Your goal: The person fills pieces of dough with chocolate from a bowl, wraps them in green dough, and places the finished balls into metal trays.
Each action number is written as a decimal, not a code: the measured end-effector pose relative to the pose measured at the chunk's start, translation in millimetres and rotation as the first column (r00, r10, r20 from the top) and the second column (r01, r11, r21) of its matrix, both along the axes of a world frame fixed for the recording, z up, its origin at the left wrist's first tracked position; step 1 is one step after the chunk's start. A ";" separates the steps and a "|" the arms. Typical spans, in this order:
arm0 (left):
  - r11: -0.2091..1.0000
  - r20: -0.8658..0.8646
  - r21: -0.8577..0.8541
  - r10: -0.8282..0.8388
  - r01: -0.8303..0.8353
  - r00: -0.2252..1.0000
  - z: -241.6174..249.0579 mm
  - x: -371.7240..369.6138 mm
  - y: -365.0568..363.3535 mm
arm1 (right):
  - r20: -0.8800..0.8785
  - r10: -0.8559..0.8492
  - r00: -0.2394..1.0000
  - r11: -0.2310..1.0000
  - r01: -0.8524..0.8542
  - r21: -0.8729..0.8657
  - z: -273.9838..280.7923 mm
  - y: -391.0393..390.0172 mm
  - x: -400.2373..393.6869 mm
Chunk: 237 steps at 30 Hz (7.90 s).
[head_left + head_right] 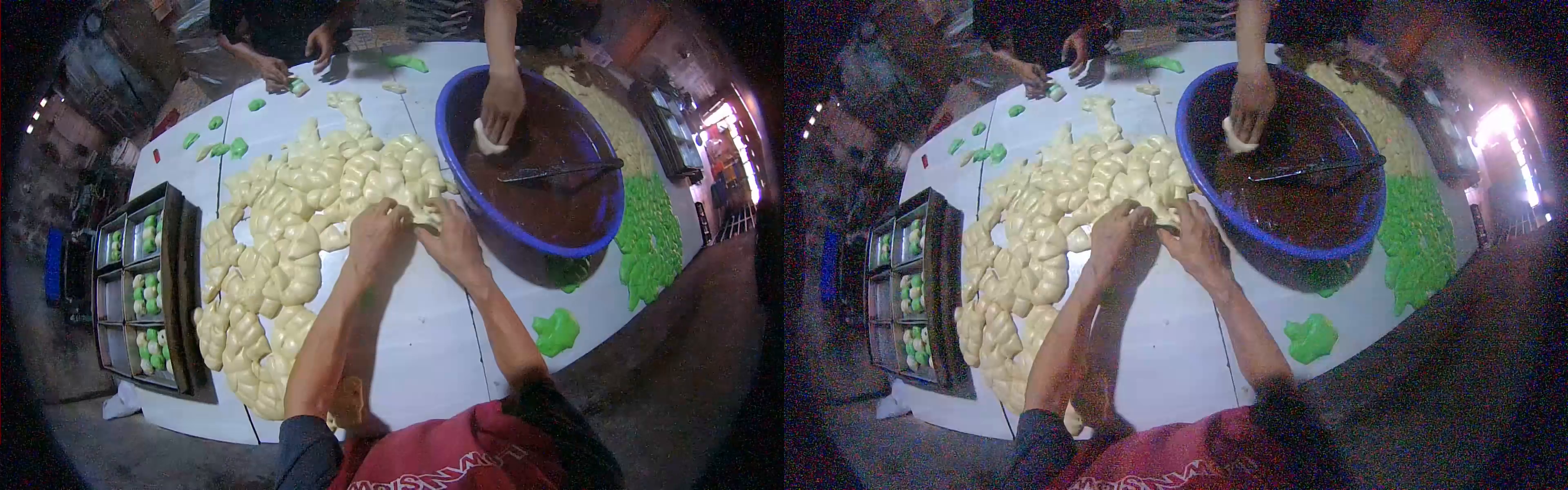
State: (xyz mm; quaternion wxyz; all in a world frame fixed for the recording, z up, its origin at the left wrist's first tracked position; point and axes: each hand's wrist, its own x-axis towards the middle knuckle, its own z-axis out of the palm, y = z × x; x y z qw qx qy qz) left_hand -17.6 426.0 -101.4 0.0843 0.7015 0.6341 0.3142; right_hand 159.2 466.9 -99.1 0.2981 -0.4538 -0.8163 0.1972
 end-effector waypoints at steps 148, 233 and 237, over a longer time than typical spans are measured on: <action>0.774 0.767 -0.508 0.207 0.378 0.608 52.8 89.5 -98.9 | 0.551 0.572 0.607 0.812 -0.324 -0.487 57.5 101.8 131.1; 0.925 0.934 -0.356 0.350 0.132 0.067 49.9 93.0 -120.0 | -0.441 -0.198 0.875 0.917 0.007 -0.398 24.7 -97.2 45.4; 0.890 0.885 -0.450 0.434 0.071 0.169 47.4 86.7 -129.1 | -0.431 -0.101 0.897 0.911 -0.090 -0.402 41.8 -109.6 52.7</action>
